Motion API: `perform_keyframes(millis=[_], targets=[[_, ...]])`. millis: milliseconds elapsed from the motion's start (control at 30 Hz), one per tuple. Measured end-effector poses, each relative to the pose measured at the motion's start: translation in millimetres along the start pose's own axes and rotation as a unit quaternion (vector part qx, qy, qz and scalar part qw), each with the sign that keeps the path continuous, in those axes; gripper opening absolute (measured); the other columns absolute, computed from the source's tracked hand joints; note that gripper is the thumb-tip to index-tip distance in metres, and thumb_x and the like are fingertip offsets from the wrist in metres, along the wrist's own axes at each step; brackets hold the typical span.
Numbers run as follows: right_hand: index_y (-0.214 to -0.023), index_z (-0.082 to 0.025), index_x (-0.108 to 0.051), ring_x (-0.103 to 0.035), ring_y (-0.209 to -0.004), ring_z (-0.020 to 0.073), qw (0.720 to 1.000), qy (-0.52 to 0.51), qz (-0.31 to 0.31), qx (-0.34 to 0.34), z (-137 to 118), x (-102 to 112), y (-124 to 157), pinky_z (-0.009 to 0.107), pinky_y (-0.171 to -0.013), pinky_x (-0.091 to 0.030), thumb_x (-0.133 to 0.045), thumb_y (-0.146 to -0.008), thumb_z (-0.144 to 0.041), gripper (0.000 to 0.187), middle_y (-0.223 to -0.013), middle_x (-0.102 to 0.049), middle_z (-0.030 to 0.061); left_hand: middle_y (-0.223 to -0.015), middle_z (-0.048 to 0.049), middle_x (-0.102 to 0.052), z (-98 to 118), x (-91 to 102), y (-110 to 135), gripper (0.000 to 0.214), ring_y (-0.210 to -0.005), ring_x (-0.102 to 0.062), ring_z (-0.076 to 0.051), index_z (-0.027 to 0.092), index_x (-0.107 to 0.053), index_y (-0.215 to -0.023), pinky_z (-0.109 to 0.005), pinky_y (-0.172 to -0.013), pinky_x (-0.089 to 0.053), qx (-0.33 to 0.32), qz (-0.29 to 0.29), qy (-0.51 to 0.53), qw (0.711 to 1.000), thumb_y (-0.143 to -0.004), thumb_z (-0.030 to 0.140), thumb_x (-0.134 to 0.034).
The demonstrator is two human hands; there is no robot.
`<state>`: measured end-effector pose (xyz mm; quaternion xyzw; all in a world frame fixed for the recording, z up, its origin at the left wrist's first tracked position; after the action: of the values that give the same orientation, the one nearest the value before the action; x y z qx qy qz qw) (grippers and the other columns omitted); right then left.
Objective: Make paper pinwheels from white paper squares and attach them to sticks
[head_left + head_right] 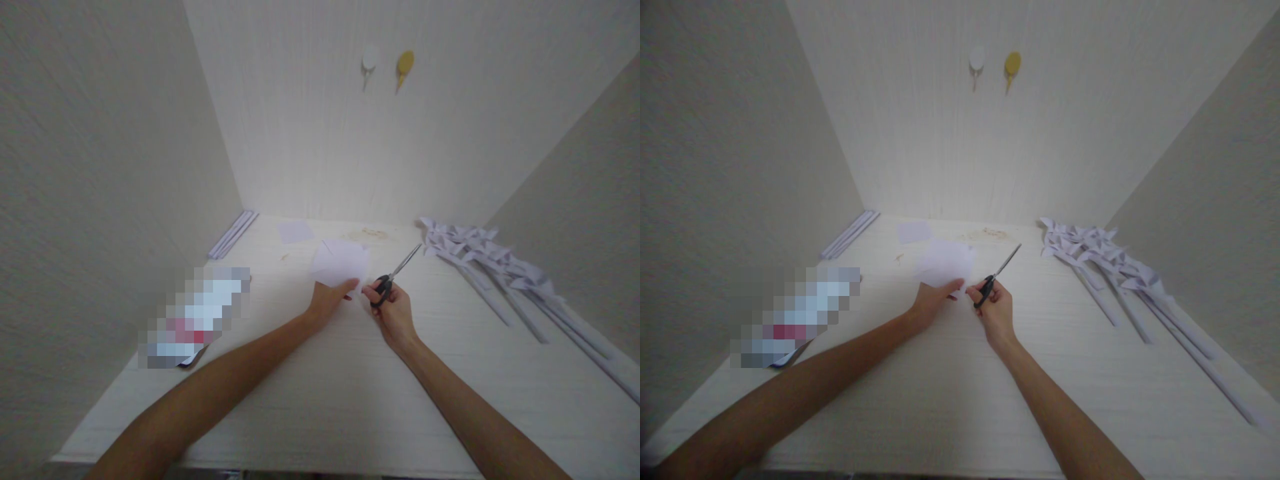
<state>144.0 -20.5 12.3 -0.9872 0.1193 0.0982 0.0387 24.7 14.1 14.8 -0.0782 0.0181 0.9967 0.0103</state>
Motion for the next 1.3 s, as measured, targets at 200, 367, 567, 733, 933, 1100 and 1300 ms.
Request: perform_keyframes(millis=[200,367,567,733,933,1100,1300], targets=[[-0.063,-0.017,-0.051,-0.044,-0.044,0.006,0.999,0.026,-0.019,0.015,-2.8,-3.7,1.2,0.017,-0.036,-0.029,-0.068,-0.05,-0.027,0.024,-0.063,-0.058,-0.0018,-0.069,-0.0036,-0.062,-1.1,0.6,-1.7,0.021,-0.055,-0.055,-0.012,0.013,-0.057,-0.061,-0.022,-0.045,-0.045,0.008,0.011,0.028,1.0,-0.05,0.029,-0.066],[-0.06,-0.017,-0.05,-0.042,-0.043,0.0054,0.999,0.042,-0.002,0.02,-1.4,-3.1,0.4,0.017,-0.037,-0.029,-0.07,-0.048,-0.025,0.025,-0.057,-0.055,-0.0041,-0.062,-0.0023,-0.061,2.7,-1.7,1.8,0.022,-0.053,-0.055,-0.013,0.013,-0.058,-0.063,-0.023,-0.045,-0.045,0.006,-0.01,0.017,1.0,-0.05,0.029,-0.066],[-0.061,-0.017,-0.049,-0.039,-0.042,0.0044,0.998,0.05,0.014,0.019,-0.1,-1.5,0.0,0.016,-0.036,-0.028,-0.069,-0.049,-0.024,0.024,-0.053,-0.051,-0.0055,-0.064,-0.004,-0.061,3.1,-1.5,3.2,0.023,-0.055,-0.054,-0.012,0.013,-0.059,-0.062,-0.022,-0.044,-0.044,0.013,0.003,-0.02,1.0,-0.05,0.03,-0.067],[-0.061,-0.017,-0.05,-0.039,-0.042,0.0044,0.998,0.053,0.014,0.027,1.2,-0.2,-0.8,0.017,-0.036,-0.028,-0.069,-0.05,-0.024,0.023,-0.055,-0.051,-0.0056,-0.068,-0.0042,-0.061,3.4,-1.9,4.3,0.024,-0.056,-0.053,-0.012,0.013,-0.059,-0.066,-0.021,-0.043,-0.043,0.014,0.002,-0.013,1.0,-0.05,0.029,-0.067],[-0.062,-0.016,-0.05,-0.036,-0.041,0.0038,0.998,0.054,0.02,0.035,2.8,1.2,-1.9,0.016,-0.036,-0.026,-0.068,-0.051,-0.024,0.023,-0.053,-0.049,-0.0059,-0.072,-0.0041,-0.062,4.6,-2.9,5.5,0.024,-0.058,-0.054,-0.012,0.013,-0.06,-0.069,-0.02,-0.043,-0.043,0.01,-0.018,-0.012,1.0,-0.051,0.027,-0.066],[-0.061,-0.016,-0.049,-0.035,-0.041,0.0034,0.998,0.052,0.017,0.039,1.7,0.6,-1.7,0.016,-0.036,-0.025,-0.068,-0.052,-0.023,0.023,-0.052,-0.047,-0.0062,-0.073,-0.0035,-0.062,2.9,-3.0,4.6,0.022,-0.06,-0.055,-0.012,0.013,-0.06,-0.067,-0.02,-0.044,-0.044,0.008,-0.028,-0.007,1.0,-0.052,0.028,-0.066],[-0.061,-0.016,-0.048,-0.033,-0.041,0.0033,0.998,0.043,0.014,0.039,1.0,0.1,-1.5,0.017,-0.036,-0.023,-0.068,-0.052,-0.023,0.023,-0.051,-0.046,-0.0066,-0.071,-0.0021,-0.062,3.0,-3.0,4.5,0.02,-0.059,-0.054,-0.011,0.014,-0.06,-0.066,-0.021,-0.046,-0.044,0.009,-0.045,-0.002,0.999,-0.051,0.027,-0.066]])
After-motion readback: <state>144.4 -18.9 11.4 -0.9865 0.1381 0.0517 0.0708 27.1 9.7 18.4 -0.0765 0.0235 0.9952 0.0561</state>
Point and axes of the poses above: each hand's wrist, its own y-axis away from the middle knuckle, its own x-axis out of the back of the hand, z = x × y, the point moved 3 cm from there along -y, towards the middle knuckle
